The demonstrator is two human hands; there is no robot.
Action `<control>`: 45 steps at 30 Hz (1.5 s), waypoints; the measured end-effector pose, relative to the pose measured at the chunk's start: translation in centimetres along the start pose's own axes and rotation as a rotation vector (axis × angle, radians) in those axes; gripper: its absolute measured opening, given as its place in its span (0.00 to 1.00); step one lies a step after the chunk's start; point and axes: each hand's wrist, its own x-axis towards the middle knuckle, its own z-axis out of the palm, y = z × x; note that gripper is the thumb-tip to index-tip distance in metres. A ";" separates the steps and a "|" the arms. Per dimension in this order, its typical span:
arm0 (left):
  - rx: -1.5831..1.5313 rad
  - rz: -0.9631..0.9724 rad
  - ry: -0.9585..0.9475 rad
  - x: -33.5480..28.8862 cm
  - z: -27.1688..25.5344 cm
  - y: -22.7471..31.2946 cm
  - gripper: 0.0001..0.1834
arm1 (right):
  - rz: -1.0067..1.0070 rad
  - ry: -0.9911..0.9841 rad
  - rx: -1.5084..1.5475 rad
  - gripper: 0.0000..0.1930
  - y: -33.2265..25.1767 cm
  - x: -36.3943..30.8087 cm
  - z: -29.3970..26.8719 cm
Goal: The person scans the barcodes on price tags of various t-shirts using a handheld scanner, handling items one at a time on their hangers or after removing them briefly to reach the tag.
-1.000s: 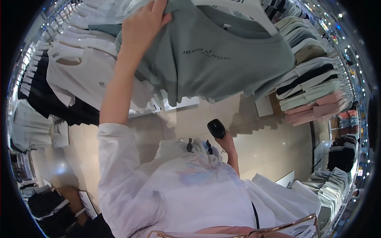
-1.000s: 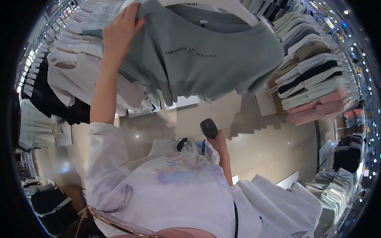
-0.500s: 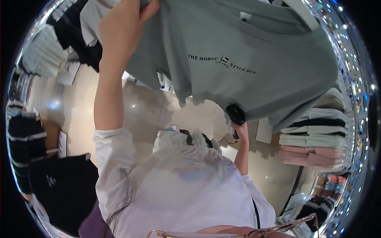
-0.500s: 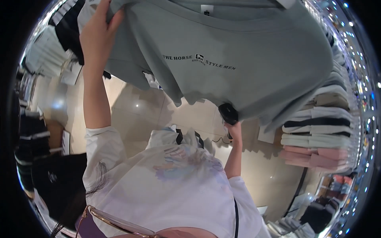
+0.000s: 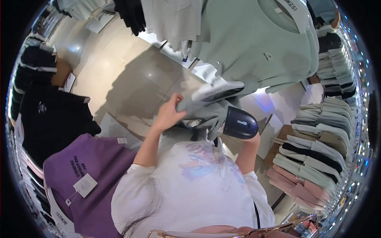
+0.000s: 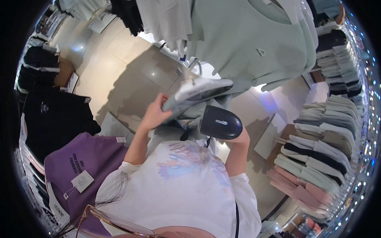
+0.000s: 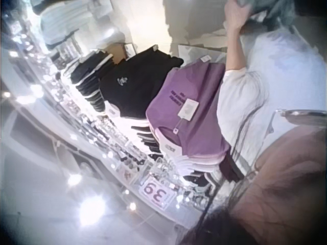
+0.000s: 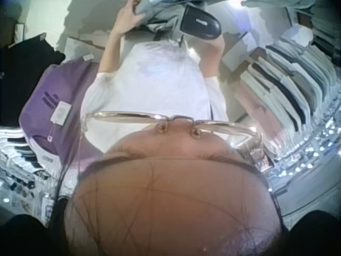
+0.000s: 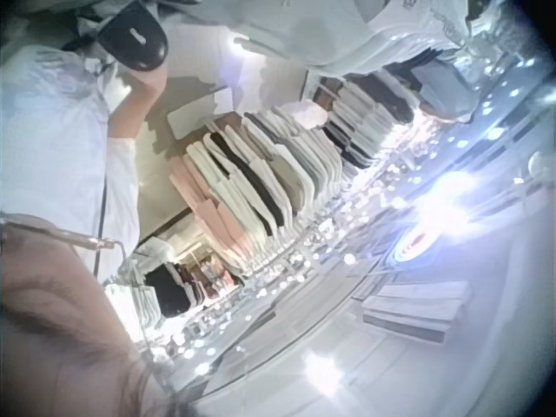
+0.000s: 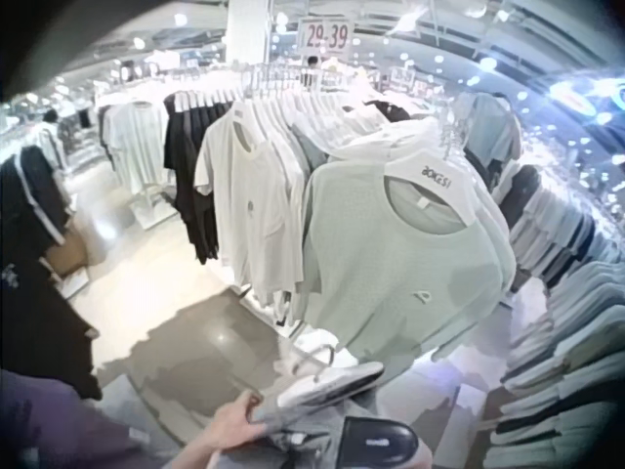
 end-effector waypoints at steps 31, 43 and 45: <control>-0.594 -0.220 0.168 6.8 -17.6 -10.0 0.25 | 0.500 0.225 -0.442 0.25 4.3 14.2 16.8; -0.518 -0.215 0.312 8.8 -19.7 -13.1 0.25 | 0.581 0.182 -0.583 0.23 5.5 15.8 20.5; -0.513 -0.233 0.307 8.8 -19.8 -13.2 0.26 | 0.592 0.115 -0.643 0.24 5.6 16.1 20.3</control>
